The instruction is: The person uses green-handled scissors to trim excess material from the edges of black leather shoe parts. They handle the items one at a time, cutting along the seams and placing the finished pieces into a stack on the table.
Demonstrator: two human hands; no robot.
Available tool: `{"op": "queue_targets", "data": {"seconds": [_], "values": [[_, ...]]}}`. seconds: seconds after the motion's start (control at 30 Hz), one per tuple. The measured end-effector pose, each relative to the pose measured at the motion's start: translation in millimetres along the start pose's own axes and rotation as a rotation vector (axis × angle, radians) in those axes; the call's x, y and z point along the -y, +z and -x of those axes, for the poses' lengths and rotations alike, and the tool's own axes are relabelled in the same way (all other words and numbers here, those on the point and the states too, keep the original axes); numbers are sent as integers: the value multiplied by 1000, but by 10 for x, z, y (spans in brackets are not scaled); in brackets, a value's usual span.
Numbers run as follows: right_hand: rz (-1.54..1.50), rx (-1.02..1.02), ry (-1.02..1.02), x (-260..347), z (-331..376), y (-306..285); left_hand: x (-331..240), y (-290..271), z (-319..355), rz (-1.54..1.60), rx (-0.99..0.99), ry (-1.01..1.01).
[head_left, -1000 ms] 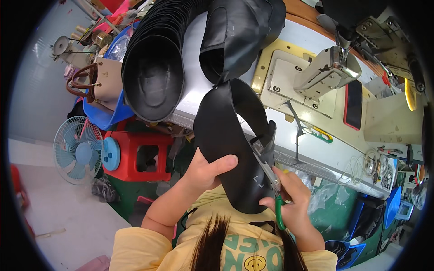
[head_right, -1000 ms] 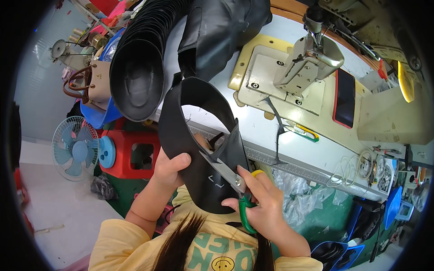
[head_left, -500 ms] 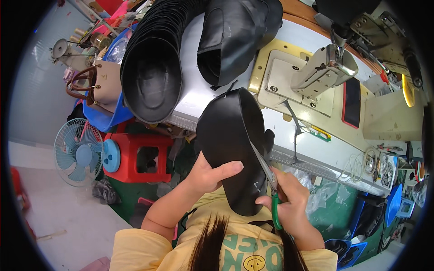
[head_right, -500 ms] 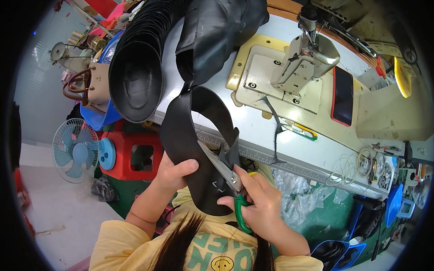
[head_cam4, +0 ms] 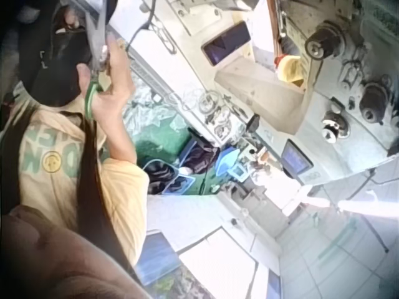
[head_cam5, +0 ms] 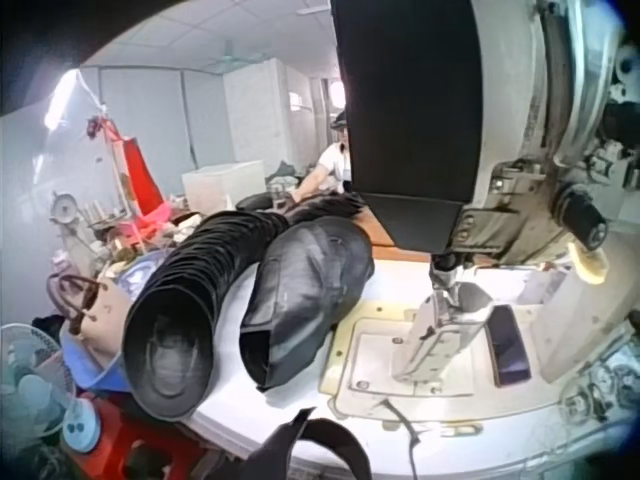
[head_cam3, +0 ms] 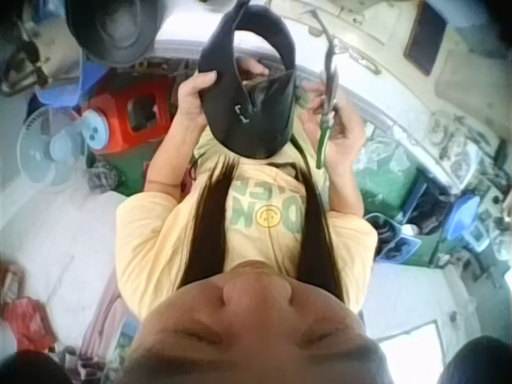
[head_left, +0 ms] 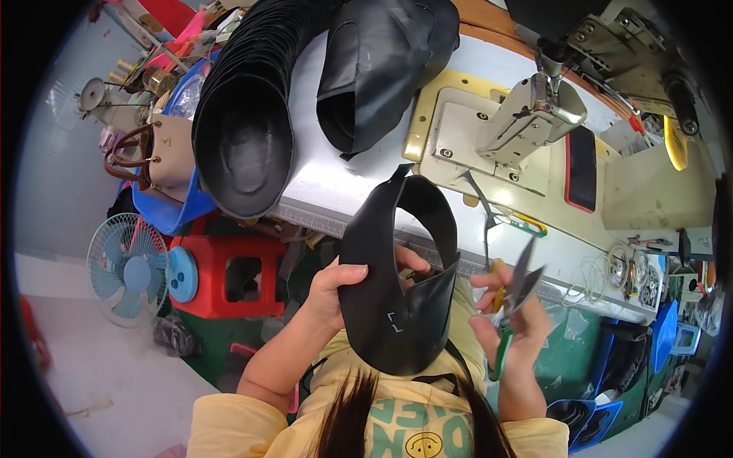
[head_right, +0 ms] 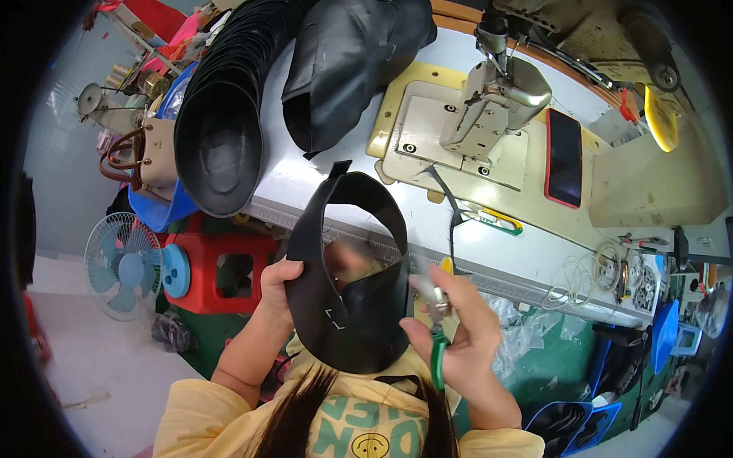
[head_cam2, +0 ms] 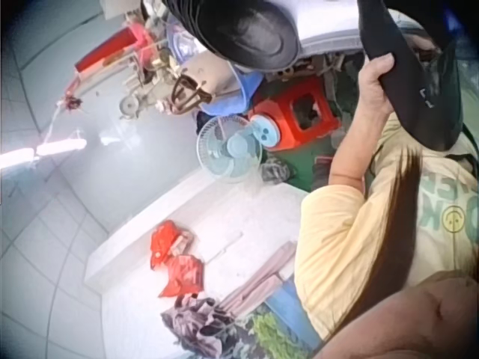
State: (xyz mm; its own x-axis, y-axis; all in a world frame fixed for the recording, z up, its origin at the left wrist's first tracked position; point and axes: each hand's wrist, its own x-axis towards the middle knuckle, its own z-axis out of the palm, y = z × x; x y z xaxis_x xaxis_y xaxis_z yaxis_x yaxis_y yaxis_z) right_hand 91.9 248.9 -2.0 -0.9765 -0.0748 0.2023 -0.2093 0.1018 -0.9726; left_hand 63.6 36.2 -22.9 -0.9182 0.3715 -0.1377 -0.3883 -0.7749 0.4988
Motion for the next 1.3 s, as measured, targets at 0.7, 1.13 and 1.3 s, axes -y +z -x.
{"op": "queue_targets", "data": {"seconds": [0.7, 1.13, 1.3], "values": [[355, 197, -6, -134, 7, 49, -1928, -1221, -1337, -1808, -881, 628], [295, 257, 145, -325, 34, 118, -2062, -1224, -1501, -1876, -909, 743], [291, 296, 159, -294, -30, 155, -1661, -1048, -1224, -1581, -772, 1027]]}}
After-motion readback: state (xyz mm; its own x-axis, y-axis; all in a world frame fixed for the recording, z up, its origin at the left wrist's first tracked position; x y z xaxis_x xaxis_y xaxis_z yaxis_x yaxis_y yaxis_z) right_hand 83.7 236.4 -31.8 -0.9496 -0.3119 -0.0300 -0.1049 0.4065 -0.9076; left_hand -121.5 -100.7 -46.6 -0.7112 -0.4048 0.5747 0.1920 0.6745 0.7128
